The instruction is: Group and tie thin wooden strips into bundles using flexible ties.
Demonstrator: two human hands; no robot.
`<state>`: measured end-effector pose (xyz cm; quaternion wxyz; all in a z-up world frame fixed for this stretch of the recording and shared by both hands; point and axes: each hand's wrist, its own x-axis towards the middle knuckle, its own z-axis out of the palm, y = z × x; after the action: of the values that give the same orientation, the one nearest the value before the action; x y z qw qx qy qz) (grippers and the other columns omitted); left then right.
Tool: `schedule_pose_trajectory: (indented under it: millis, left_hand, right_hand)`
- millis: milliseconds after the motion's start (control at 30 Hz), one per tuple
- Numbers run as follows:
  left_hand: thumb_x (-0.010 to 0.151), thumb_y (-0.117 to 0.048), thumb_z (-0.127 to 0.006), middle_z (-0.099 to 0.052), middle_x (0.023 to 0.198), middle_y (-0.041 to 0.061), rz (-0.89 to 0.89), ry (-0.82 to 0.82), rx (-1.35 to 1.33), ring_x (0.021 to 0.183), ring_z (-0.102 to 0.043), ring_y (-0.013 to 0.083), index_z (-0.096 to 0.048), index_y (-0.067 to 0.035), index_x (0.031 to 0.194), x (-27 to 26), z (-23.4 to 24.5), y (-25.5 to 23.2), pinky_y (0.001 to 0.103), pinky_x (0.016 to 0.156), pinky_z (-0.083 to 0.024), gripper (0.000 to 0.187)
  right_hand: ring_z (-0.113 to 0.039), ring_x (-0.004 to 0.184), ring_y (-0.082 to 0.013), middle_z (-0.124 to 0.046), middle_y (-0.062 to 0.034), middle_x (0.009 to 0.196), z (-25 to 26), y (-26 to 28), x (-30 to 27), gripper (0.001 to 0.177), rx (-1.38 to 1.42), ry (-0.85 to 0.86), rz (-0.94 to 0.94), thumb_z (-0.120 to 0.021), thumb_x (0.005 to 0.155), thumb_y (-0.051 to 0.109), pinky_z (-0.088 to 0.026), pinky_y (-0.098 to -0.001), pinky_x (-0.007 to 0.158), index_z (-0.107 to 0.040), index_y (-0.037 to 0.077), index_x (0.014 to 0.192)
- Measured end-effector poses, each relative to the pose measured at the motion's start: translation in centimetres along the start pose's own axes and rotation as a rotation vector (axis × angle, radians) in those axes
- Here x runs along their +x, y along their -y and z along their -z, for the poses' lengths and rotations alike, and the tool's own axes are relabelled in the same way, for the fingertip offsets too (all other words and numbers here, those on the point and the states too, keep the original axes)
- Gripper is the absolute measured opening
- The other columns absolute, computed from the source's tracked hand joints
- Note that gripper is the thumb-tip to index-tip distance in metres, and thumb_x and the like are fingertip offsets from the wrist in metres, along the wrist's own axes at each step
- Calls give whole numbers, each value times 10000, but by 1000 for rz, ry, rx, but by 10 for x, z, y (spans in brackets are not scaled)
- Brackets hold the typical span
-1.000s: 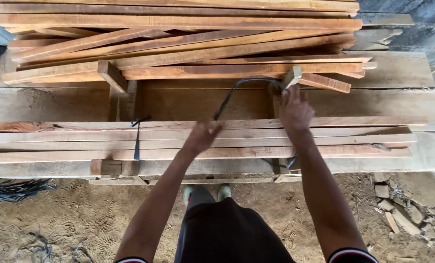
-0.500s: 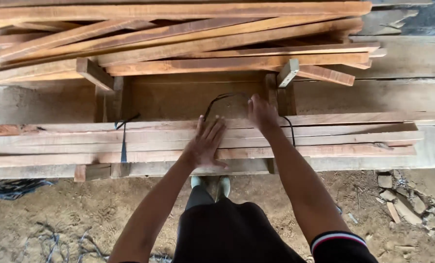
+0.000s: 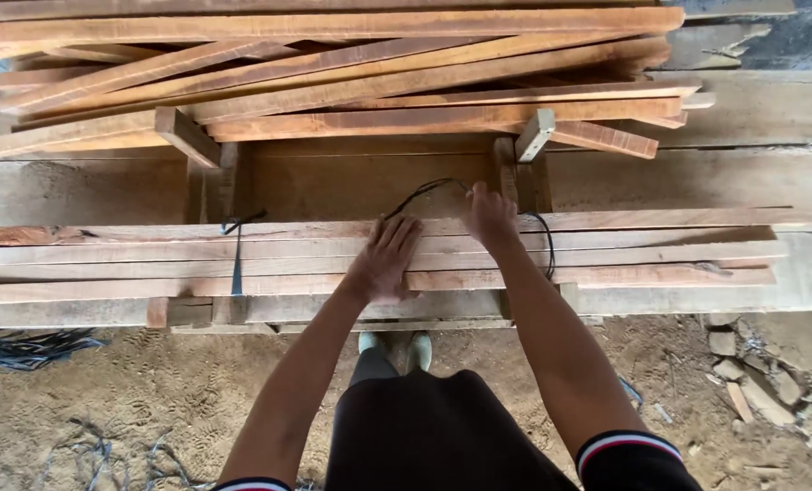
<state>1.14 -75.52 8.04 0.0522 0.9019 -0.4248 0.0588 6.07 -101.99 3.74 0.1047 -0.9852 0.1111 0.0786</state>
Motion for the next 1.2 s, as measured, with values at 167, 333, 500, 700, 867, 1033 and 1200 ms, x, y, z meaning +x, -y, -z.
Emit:
schedule_pose_trajectory:
  millis: [167,333,500,700,867,1033,1200]
  left_hand:
    - [472,-699,-836,-416,1525,162,14,34,-34,1492,-336,349,-375,-84,1527,1,4,0,579,1235,-233,1306]
    - [617,-735,-760,-312,1622,152,80,259,-71,1569,-189,325,-289,-99,1581,4,33,-8,589,1294,-76,1247]
    - [746,-690,-688,-397,1625,34,-88,42,23,1544,-288,193,-417,-150,1543,-6,10,-4,589,1289,-69,999]
    - [753,-675,-716,-420,1599,13,-74,-22,-201,1480,-382,209,-440,-171,1525,-7,8,0,569,1259,-192,963]
    - [784,-632,-690,-432,1583,15,-85,-48,-212,1463,-409,213,-451,-170,1526,-7,-4,1,555,1239,-241,906]
    - [819,-608,-654,-489,1535,21,-92,-119,-229,1442,-443,203,-503,-164,1483,-7,-8,4,546,1228,-255,813]
    - [871,-550,-633,-561,1461,47,-105,-273,-154,1395,-502,210,-574,-141,1418,-7,-11,2,513,1198,-329,686]
  right_hand:
    - [-755,844,-465,-733,-228,808,18,6,-15,337,115,-157,35,-406,1047,352,-559,-564,804,-641,115,1099]
    - [-752,806,-472,-721,-233,763,13,2,-23,318,139,-279,79,-461,1039,387,-564,-578,772,-658,139,1059]
    - [-726,682,-348,-627,-48,781,16,5,-24,109,39,-643,272,-611,1029,320,-605,-492,589,-679,234,1034]
    - [-700,713,-323,-579,-50,798,23,8,-32,192,19,-654,352,-654,985,271,-604,-500,536,-738,255,1156]
    - [-714,698,-357,-608,-43,843,9,-1,-23,205,34,-520,265,-593,987,286,-611,-535,601,-734,333,1128]
    - [-722,717,-397,-626,-69,881,3,-3,-18,251,22,-433,191,-575,946,275,-607,-563,644,-744,340,1120]
    - [-748,747,-371,-673,-45,860,-1,-4,-13,226,22,-280,17,-580,900,315,-608,-512,711,-793,312,976]
